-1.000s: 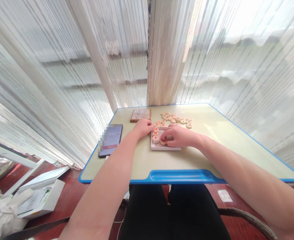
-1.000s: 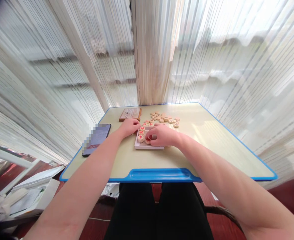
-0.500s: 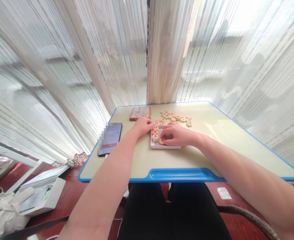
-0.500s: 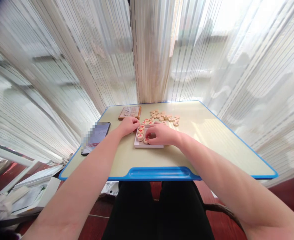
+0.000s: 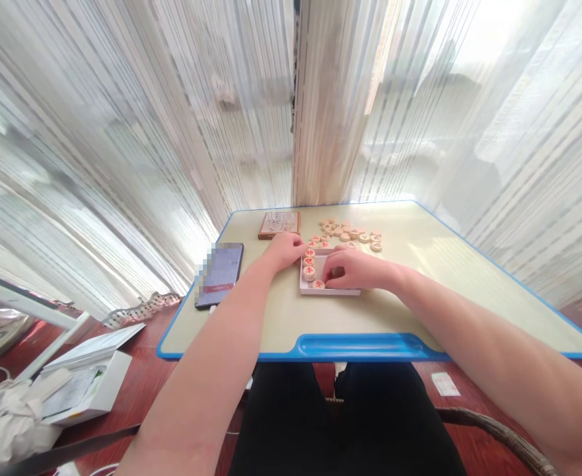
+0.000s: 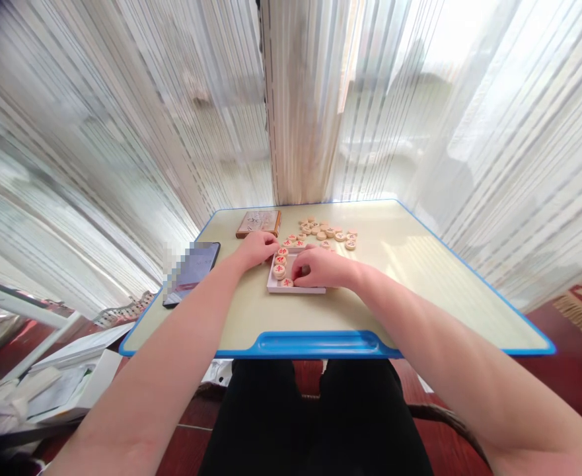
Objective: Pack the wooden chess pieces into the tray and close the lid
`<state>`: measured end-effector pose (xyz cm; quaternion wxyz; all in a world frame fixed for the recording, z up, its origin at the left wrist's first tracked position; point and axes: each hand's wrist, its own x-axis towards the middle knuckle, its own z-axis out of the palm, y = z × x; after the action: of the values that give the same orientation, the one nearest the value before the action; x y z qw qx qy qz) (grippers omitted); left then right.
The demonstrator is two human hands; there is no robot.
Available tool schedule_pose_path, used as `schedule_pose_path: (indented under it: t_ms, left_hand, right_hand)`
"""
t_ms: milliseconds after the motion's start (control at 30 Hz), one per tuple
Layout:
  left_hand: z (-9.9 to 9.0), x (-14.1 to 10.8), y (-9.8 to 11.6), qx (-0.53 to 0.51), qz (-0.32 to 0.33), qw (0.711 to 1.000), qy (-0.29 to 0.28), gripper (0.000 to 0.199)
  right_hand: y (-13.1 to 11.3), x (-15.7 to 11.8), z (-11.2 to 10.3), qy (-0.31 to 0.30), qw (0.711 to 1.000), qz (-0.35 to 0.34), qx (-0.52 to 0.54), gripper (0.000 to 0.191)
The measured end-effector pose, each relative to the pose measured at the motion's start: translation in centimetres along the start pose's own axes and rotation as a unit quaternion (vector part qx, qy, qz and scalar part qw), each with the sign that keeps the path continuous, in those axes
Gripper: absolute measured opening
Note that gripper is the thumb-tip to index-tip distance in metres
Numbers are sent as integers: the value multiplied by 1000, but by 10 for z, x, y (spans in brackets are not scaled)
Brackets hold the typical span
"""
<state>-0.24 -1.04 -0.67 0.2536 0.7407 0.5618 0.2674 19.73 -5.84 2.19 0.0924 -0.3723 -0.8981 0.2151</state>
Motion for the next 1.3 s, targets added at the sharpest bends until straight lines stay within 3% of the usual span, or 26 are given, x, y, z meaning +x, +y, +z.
schedule_pose_path:
  t_ms: [200,733,1000,1300]
  left_hand:
    - [0,0,0,1,1,1000,-1,15]
    - [-1,0,0,16,11,1000,5,15]
    - [0,1,0,24,10,1000,3,15]
    - [-2,0,2,24,36,999,5,18]
  right_hand:
    - [1,1,2,4,1000,-11,0,15]
    - [0,6,8,20,993,-118,-7,13]
    - [-7,5,7,29,998,-40,-27,17]
    - [-8,5,9,31,998,-37,-39,19]
